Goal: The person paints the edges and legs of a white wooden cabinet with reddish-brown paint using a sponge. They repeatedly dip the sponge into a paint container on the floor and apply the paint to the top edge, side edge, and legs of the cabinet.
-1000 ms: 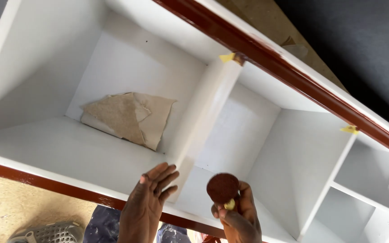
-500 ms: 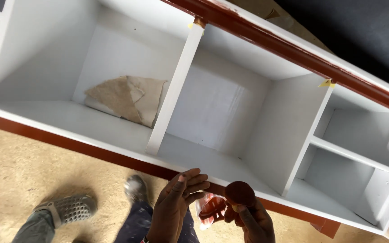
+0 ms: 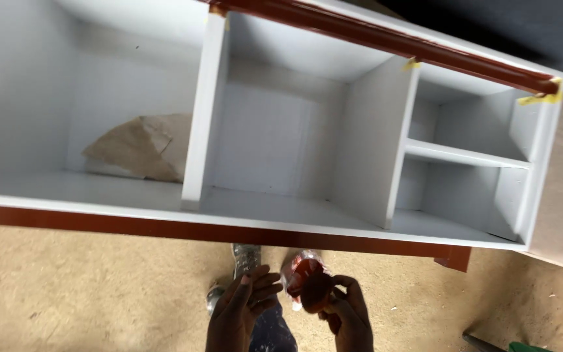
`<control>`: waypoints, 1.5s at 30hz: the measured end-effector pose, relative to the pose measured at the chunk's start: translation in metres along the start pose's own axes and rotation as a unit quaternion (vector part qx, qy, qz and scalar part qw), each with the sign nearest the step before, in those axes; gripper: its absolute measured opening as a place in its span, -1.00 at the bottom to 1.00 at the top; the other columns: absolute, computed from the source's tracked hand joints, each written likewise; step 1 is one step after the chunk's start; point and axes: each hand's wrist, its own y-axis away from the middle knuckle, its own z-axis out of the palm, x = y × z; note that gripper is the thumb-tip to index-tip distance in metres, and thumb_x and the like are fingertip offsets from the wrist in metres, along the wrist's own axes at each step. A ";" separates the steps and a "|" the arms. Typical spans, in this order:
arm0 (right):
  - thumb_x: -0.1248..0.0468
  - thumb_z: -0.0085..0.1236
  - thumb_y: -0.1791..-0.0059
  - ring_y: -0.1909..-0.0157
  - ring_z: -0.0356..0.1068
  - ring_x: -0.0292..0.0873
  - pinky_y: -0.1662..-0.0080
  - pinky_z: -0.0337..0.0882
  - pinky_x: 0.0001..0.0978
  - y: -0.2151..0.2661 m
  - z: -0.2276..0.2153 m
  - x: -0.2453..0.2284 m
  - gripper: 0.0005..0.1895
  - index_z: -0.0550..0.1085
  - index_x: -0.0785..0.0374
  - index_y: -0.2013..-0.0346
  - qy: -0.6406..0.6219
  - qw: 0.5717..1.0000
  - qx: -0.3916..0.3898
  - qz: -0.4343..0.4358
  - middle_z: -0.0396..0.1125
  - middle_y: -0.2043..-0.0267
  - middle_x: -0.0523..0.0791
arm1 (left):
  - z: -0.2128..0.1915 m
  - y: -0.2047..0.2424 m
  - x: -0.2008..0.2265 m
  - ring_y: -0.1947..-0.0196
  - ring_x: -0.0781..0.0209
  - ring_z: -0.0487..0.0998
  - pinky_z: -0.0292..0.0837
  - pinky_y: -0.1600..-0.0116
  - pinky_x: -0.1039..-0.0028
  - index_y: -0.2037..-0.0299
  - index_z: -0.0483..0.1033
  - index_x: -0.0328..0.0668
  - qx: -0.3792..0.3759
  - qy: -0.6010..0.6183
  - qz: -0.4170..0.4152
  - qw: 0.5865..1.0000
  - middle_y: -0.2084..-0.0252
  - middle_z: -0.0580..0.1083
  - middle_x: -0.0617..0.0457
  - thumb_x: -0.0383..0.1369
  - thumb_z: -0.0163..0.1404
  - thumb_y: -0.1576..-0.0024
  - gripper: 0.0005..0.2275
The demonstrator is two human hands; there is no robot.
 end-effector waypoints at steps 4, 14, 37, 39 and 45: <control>0.53 0.07 0.03 0.42 0.18 -0.05 0.28 0.17 -0.17 0.017 -0.004 -0.008 -0.67 0.51 0.40 -0.04 -0.005 0.999 -0.028 -0.020 0.40 0.44 0.08 | -0.014 -0.009 -0.009 -0.18 -0.46 0.82 0.58 -0.16 -0.05 -0.44 0.71 -0.51 -0.013 -0.040 -0.003 0.999 -0.24 0.81 -0.57 -0.15 -0.08 -0.42 -0.41; 0.29 0.37 -0.15 0.36 0.37 -0.04 0.27 0.36 -0.16 0.046 -0.061 0.014 -0.73 0.73 0.45 -0.04 0.102 0.988 0.101 -0.048 0.57 0.34 0.11 | -0.007 0.011 -0.024 -0.18 -0.42 0.84 0.63 -0.22 -0.10 -0.38 0.74 -0.49 -0.007 -0.123 -0.031 0.992 -0.19 0.81 -0.50 -0.19 -0.07 -0.48 -0.49; 0.09 0.35 -0.07 -0.11 0.65 0.34 -0.16 0.54 0.19 -0.251 -0.124 0.345 -0.49 0.68 0.16 -0.30 0.494 0.849 0.119 -0.145 0.70 -0.09 0.12 | -0.086 -0.142 -0.262 -0.82 0.00 0.33 0.18 -0.73 0.01 -0.76 0.32 -0.07 -0.023 -0.133 -0.074 0.988 -0.82 0.38 0.00 0.13 -0.17 -0.36 -0.22; 0.21 0.30 -0.09 -0.28 0.63 0.28 -0.30 0.53 0.16 -0.270 -0.110 0.336 -0.49 0.69 0.16 -0.36 0.515 0.840 0.147 -0.094 0.68 -0.22 0.10 | -0.084 -0.142 -0.267 -0.84 -0.04 0.27 0.13 -0.75 -0.01 -0.75 0.32 -0.14 -0.079 -0.135 -0.052 0.986 -0.83 0.33 -0.10 0.18 -0.24 -0.41 -0.22; 0.37 0.09 0.06 -0.01 0.60 0.53 -0.06 0.51 0.36 -0.310 -0.122 0.364 -0.59 0.77 0.31 0.03 0.539 0.824 0.137 -0.111 0.66 0.09 0.26 | -0.105 -0.144 -0.279 -0.81 0.01 0.35 0.18 -0.74 0.08 -0.72 0.38 -0.18 -0.015 -0.091 -0.082 0.992 -0.81 0.40 -0.10 0.18 -0.30 -0.42 -0.22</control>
